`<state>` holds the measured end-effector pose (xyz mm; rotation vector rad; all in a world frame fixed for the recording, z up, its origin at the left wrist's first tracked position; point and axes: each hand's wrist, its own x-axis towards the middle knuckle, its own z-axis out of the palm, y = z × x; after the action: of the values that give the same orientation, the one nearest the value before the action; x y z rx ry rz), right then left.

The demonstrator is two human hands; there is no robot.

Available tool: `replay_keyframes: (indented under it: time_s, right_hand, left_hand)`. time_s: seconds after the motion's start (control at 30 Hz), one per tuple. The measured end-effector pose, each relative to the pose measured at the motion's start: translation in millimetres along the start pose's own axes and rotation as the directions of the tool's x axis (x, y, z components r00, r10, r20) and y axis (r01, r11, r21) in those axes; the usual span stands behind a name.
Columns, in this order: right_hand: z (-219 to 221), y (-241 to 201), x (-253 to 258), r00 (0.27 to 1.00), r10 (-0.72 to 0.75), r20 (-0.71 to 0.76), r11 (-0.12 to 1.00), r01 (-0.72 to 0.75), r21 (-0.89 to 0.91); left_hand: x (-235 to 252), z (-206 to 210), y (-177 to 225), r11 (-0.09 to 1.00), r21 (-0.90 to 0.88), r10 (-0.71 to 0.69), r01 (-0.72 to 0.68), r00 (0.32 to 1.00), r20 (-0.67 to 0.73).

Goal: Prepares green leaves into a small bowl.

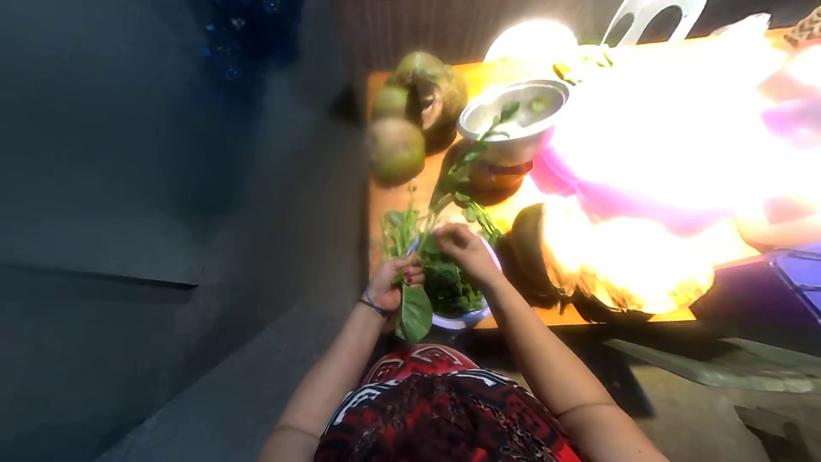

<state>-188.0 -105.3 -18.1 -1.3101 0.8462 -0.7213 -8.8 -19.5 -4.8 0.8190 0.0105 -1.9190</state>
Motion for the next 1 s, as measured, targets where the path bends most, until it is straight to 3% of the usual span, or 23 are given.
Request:
replay_keyframes:
  time_s: [0.1,0.23,0.4,0.5,0.57,0.73,0.8,0.9,1.0]
  right_hand:
    - [2.4,2.8,-8.1,0.999,-0.04,0.018,0.997,0.041,-0.067]
    - [1.5,4.4,-13.4,0.98,-0.191,0.045,0.946,0.197,-0.257]
    - [4.6,2.0,-17.3,0.892,-0.374,0.252,0.627,0.444,-0.641]
    - [10.0,6.6,-20.0,0.852,-0.424,0.307,0.455,0.493,-0.742]
    - [10.5,10.9,-19.1,0.842,-0.453,0.293,0.421,0.491,-0.762]
    - [2.3,4.1,-16.9,0.901,-0.279,0.333,0.503,0.433,-0.748]
    - [1.1,3.5,-16.9,0.924,-0.242,0.296,0.608,0.382,-0.696]
    - [1.9,3.0,-17.6,0.994,-0.066,0.088,0.887,0.099,-0.451]
    - [10.0,2.6,-17.6,0.988,0.071,-0.137,0.984,-0.092,-0.152]
  left_hand:
    - [-2.3,-3.4,0.8,0.993,-0.094,-0.063,0.072,0.993,0.095]
    - [2.4,-12.1,1.8,0.993,-0.036,-0.102,0.112,0.97,0.221]
    - [2.0,-9.1,-0.7,0.993,-0.007,-0.113,0.117,0.973,0.203]
    - [2.8,-3.9,-3.0,0.994,-0.004,-0.11,0.112,0.981,0.158]
    - [4.3,-0.5,-6.5,0.995,0.012,-0.102,0.101,0.989,0.106]
    - [9.1,1.1,-13.4,0.994,0.029,-0.11,0.11,0.994,0.017]
    - [9.3,1.0,-15.6,0.992,0.018,-0.124,0.123,0.992,0.023]
    - [10.9,4.2,-15.9,0.993,0.021,-0.116,0.115,0.991,0.074]
    - [11.3,7.7,-14.1,0.993,0.063,-0.107,0.101,0.989,0.106]
